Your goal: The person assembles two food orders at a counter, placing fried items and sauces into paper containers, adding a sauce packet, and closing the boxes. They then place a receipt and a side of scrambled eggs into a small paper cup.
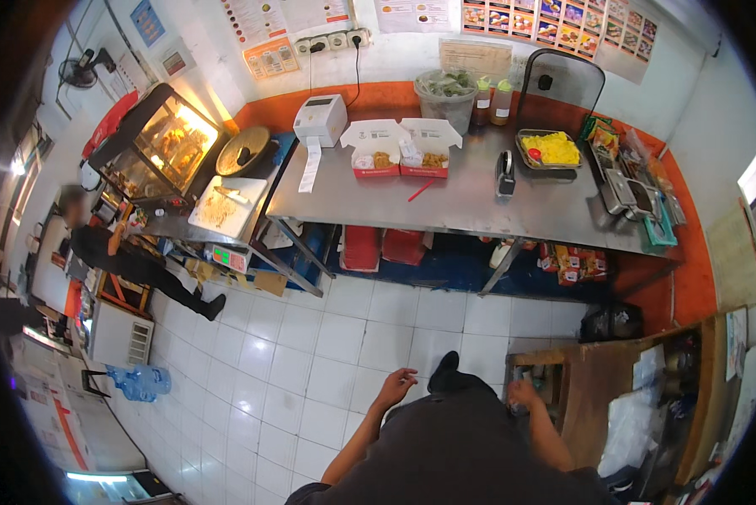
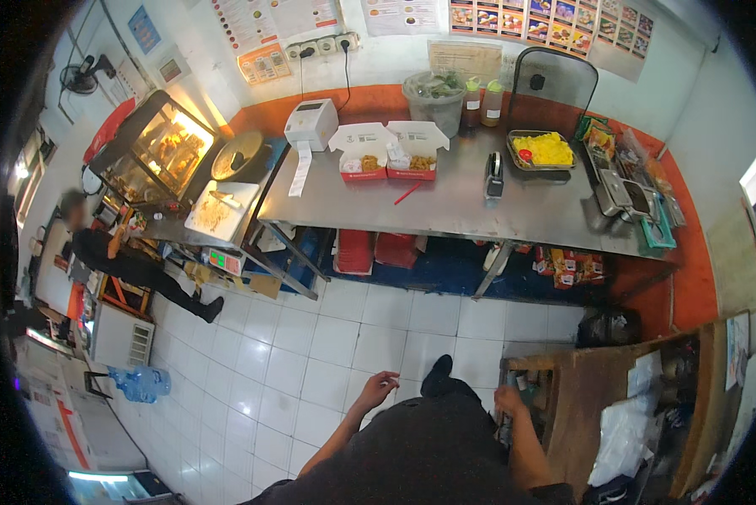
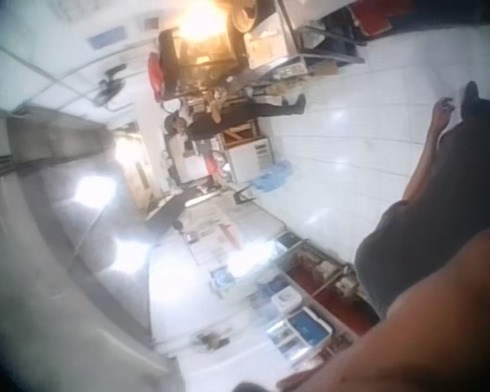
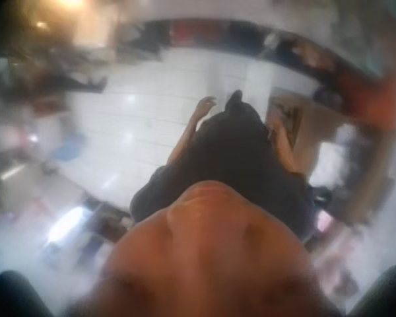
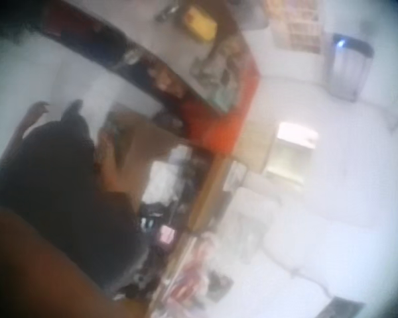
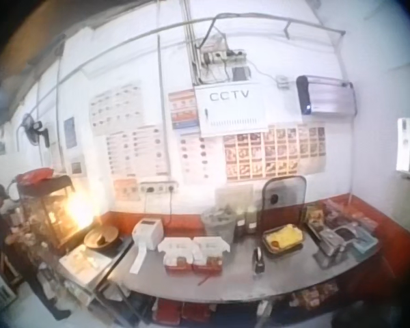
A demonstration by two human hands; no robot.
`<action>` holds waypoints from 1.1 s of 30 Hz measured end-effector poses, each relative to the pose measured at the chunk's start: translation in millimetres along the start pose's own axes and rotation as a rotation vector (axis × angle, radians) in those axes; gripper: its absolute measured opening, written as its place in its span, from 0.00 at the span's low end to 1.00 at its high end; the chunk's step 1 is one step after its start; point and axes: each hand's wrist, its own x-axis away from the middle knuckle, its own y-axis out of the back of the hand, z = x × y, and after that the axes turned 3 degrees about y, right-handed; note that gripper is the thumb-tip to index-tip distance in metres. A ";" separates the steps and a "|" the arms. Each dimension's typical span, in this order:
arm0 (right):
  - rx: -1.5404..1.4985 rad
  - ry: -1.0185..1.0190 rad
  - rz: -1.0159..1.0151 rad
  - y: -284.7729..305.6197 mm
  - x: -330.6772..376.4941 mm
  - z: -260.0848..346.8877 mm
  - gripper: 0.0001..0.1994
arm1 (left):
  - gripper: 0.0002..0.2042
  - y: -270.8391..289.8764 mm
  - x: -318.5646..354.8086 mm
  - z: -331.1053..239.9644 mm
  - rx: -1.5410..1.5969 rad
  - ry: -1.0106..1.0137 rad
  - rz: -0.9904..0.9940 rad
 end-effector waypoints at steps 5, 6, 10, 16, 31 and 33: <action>0.161 0.161 -0.098 67.3 -104.6 170.2 0.11 | 0.13 34.3 -132.1 -97.0 -0.103 -0.122 -0.076; 0.209 0.231 -0.113 75.1 -122.2 199.7 0.11 | 0.13 47.5 -164.2 -111.0 -0.117 -0.184 -0.154; 0.187 0.303 -0.088 90.8 -151.6 324.6 0.12 | 0.15 92.3 -301.6 -216.0 -0.213 -0.421 -0.430; -0.141 0.333 -0.036 91.9 -211.6 400.8 0.11 | 0.13 160.7 -548.2 -299.3 -0.635 -0.710 -0.514; -0.295 0.603 -0.409 136.2 -292.4 626.6 0.12 | 0.32 111.9 -604.7 -373.3 0.272 -0.364 0.321; -0.363 0.729 -0.395 145.1 -305.3 646.8 0.13 | 0.39 101.0 -603.8 -385.3 0.346 -0.430 0.408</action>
